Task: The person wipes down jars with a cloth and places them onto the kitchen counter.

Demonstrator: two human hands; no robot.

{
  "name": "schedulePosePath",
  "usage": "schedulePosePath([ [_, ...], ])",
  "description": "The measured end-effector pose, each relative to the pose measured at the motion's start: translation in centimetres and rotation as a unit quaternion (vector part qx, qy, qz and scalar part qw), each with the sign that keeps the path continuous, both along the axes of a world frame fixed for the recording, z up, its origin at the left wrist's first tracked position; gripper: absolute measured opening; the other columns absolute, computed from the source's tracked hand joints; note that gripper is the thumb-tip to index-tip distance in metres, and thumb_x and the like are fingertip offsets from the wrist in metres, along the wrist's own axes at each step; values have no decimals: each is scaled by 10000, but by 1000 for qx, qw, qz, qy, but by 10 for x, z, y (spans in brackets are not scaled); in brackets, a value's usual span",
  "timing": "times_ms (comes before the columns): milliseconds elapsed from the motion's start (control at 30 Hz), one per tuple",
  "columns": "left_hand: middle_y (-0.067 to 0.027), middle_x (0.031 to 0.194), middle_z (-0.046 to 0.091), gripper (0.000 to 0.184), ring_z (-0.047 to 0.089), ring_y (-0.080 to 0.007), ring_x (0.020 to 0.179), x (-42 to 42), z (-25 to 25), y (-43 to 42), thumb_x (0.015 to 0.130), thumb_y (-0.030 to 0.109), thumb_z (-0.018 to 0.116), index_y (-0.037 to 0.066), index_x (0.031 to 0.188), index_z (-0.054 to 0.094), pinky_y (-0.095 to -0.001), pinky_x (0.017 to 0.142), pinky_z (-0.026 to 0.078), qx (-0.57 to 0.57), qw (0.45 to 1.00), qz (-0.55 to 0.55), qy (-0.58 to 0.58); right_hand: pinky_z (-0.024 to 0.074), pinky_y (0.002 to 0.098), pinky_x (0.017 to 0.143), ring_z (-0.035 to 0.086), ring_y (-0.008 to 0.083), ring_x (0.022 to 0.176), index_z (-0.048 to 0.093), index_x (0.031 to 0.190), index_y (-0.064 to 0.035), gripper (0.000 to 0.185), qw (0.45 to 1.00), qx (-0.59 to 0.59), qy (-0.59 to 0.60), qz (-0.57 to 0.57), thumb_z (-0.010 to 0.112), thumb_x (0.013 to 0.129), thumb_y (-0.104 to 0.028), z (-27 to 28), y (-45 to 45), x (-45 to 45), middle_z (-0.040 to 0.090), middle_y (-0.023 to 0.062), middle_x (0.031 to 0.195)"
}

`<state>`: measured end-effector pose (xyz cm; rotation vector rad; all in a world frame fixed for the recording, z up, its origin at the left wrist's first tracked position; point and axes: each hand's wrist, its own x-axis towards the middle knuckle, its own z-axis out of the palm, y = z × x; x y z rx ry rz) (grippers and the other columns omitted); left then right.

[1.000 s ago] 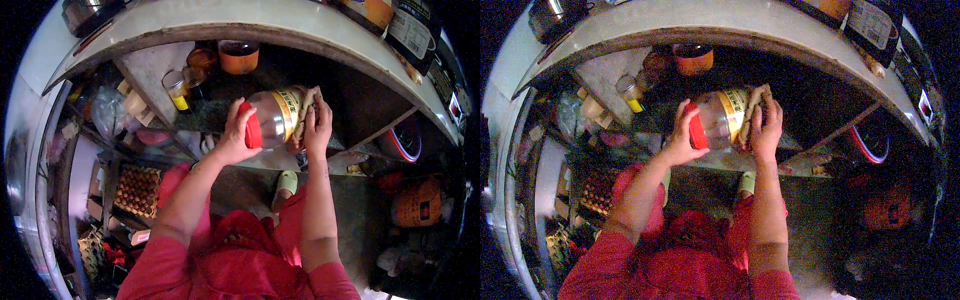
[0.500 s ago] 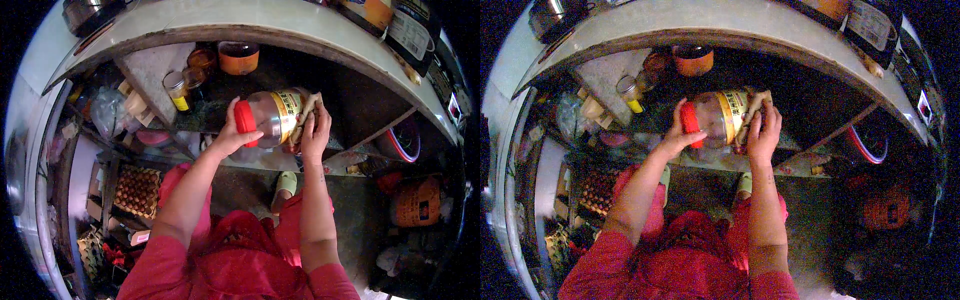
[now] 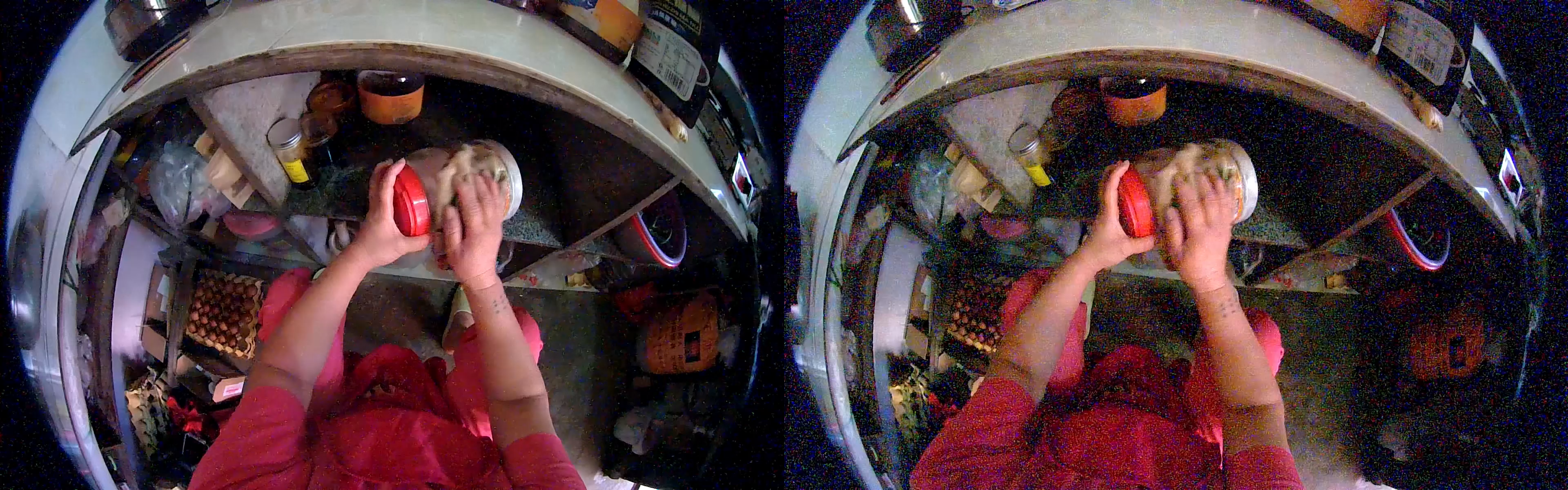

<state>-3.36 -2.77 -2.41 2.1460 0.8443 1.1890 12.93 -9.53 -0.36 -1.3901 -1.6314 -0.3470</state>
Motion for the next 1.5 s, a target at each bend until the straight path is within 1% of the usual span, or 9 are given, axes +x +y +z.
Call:
schedulePosePath([
  [100, -254, 1449, 204, 1204, 223, -457, 1349, 5, -6, 5, 496, 237, 881, 120, 1455, 163, -515, 1115, 245, 132, 990, 42, 5, 270, 575, 1092, 397, 412, 1277, 578, 1214, -103, 451, 995, 7, -80, 51, 668, 785, -209, 9, -3, -21, 492, 168, 1315],
  [233, -231, 1431, 228, 1108, 243, -464, 1325, -1, 17, -3, 500, 229, 876, 140, 1424, 272, -539, 1092, 269, 111, 993, 28, 23, 289, 560, 1085, 423, 415, 1255, 581, 1204, -100, 443, 997, 8, -64, 47, 661, 777, -191, 24, 2, -14, 508, 168, 1303],
  [567, -217, 1436, 218, 1062, 245, -459, 1331, -4, 20, -11, 484, 211, 886, 179, 1387, 327, -543, 1082, 282, 142, 987, 16, 71, 307, 448, 1084, 431, 364, 1263, 536, 1261, -41, 346, 984, -17, 166, -62, 461, 936, -131, -1, 27, 52, 485, 148, 1381],
  [767, -235, 1459, 195, 1051, 231, -449, 1356, -4, 14, -14, 458, 194, 900, 149, 1344, 339, -529, 1106, 259, 144, 985, 27, 86, 251, 443, 1119, 403, 359, 1305, 534, 1277, -50, 348, 997, 26, 56, -49, 464, 946, -131, -2, 17, 36, 475, 129, 1401],
  [833, -239, 1454, 199, 1045, 232, -450, 1353, -4, 14, -15, 451, 189, 896, 142, 1336, 342, -526, 1109, 254, 147, 984, 29, 95, 272, 481, 1104, 405, 399, 1295, 574, 1229, -48, 342, 998, 22, 55, 22, 527, 903, -140, 7, 7, 21, 526, 197, 1292],
  [1100, -222, 1411, 241, 916, 250, -489, 1318, -7, 17, -13, 495, 169, 851, 150, 1292, 400, -566, 1066, 290, 142, 987, 7, 74, 268, 559, 1088, 439, 411, 1250, 590, 1218, -98, 438, 992, 14, -29, 124, 646, 802, -225, 10, 0, 5, 529, 171, 1287],
  [1167, -218, 1416, 239, 911, 243, -489, 1325, -9, 17, -12, 507, 169, 851, 165, 1300, 405, -565, 1070, 287, 153, 985, -1, 79, 263, 543, 1087, 444, 387, 1252, 586, 1225, -97, 411, 998, -23, -36, 42, 616, 828, -199, 14, 3, 15, 527, 175, 1287],
  [1367, -222, 1454, 208, 986, 219, -482, 1356, -7, 15, -16, 475, 172, 882, 197, 1326, 384, -571, 1096, 246, 193, 976, -1, 97, 358, 416, 1054, 480, 350, 1226, 542, 1275, -59, 359, 987, -1, 137, -85, 500, 929, -143, -3, 19, 53, 528, 133, 1335],
  [1500, -207, 1451, 209, 952, 204, -490, 1356, -6, 12, -16, 501, 170, 869, 210, 1325, 394, -579, 1090, 252, 186, 978, -2, 95, 378, 379, 1034, 499, 304, 1213, 526, 1299, -57, 359, 969, 21, 245, -32, 480, 956, -154, -13, 26, 60, 539, 134, 1323],
])
